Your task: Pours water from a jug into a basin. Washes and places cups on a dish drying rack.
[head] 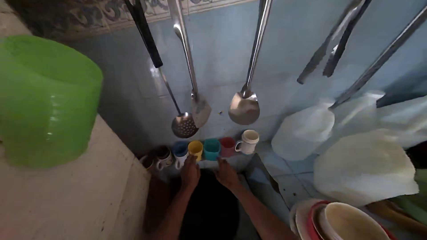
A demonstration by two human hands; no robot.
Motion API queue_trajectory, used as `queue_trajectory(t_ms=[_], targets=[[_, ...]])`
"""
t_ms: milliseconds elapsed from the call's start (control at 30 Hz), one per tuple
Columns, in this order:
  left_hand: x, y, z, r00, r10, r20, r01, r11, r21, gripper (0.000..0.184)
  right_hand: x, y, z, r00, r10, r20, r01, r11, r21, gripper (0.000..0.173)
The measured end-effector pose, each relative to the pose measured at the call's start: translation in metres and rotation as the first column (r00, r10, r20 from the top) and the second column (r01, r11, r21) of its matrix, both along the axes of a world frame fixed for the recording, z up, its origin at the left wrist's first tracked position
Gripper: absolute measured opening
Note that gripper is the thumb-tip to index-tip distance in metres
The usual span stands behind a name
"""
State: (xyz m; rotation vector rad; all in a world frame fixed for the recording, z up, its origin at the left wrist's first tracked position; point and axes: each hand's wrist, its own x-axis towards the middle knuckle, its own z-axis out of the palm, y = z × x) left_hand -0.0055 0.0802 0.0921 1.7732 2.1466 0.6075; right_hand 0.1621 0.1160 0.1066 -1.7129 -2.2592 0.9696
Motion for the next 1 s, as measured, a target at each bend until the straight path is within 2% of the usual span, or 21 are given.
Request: queue_trajectory(t_ms=[100, 200, 300, 367, 400, 500, 667, 733, 800, 833, 900, 1000], targets=[[0.004, 0.027, -0.002, 1.0, -0.002, -0.004, 0.001, 0.994, -0.11, 0.053, -0.007, 0.029, -0.003, 0.998, -0.057, -0.003, 0.057, 0.998, 0.004, 0.076], [-0.001, 0.036, -0.015, 0.999, 0.011, -0.039, -0.017, 0.988, -0.155, 0.044, -0.007, 0.038, -0.019, 0.994, -0.092, 0.056, 0.092, 0.996, -0.005, 0.062], [-0.006, 0.01, -0.038, 0.996, -0.034, -0.084, 0.03, 0.998, -0.057, 0.035, 0.003, 0.018, -0.044, 0.995, -0.089, 0.054, 0.086, 0.995, 0.043, 0.046], [-0.009, -0.022, -0.058, 0.997, -0.043, -0.062, 0.044, 0.999, 0.02, 0.031, 0.014, -0.005, -0.064, 0.999, -0.045, -0.005, 0.045, 0.998, 0.043, 0.042], [-0.011, -0.039, -0.067, 0.999, -0.042, -0.028, 0.042, 0.999, 0.004, 0.03, 0.02, -0.018, -0.072, 0.999, -0.015, -0.029, 0.015, 1.0, 0.021, 0.042], [-0.018, -0.081, -0.098, 0.997, -0.012, 0.081, 0.027, 0.981, -0.191, 0.034, 0.029, -0.047, -0.099, 0.999, 0.047, 0.017, -0.044, 0.991, -0.127, 0.05], [-0.021, -0.104, -0.153, 0.941, 0.12, 0.316, 0.07, 0.846, -0.529, 0.037, 0.022, -0.055, -0.15, 0.981, 0.029, 0.19, 0.044, 0.93, -0.365, 0.069], [-0.015, -0.107, -0.173, 0.926, 0.17, 0.338, 0.081, 0.784, -0.615, 0.05, 0.018, -0.052, -0.166, 0.973, 0.026, 0.228, 0.08, 0.892, -0.444, 0.075], [-0.005, -0.112, -0.189, 0.953, 0.2, 0.229, -0.005, 0.764, -0.645, 0.085, 0.015, -0.049, -0.182, 0.975, -0.002, 0.224, 0.118, 0.856, -0.503, 0.077], [0.0, -0.112, -0.195, 0.957, 0.232, 0.175, -0.071, 0.769, -0.635, 0.096, 0.014, -0.049, -0.189, 0.979, -0.025, 0.201, 0.131, 0.836, -0.533, 0.077], [0.007, -0.102, -0.202, 0.936, 0.329, 0.124, -0.188, 0.767, -0.614, 0.104, 0.011, -0.049, -0.202, 0.986, -0.036, 0.162, 0.124, 0.807, -0.577, 0.08], [0.001, -0.07, -0.205, 0.845, 0.498, 0.194, -0.324, 0.767, -0.555, 0.105, 0.006, -0.051, -0.205, 0.985, -0.021, 0.169, 0.117, 0.806, -0.58, 0.081]])
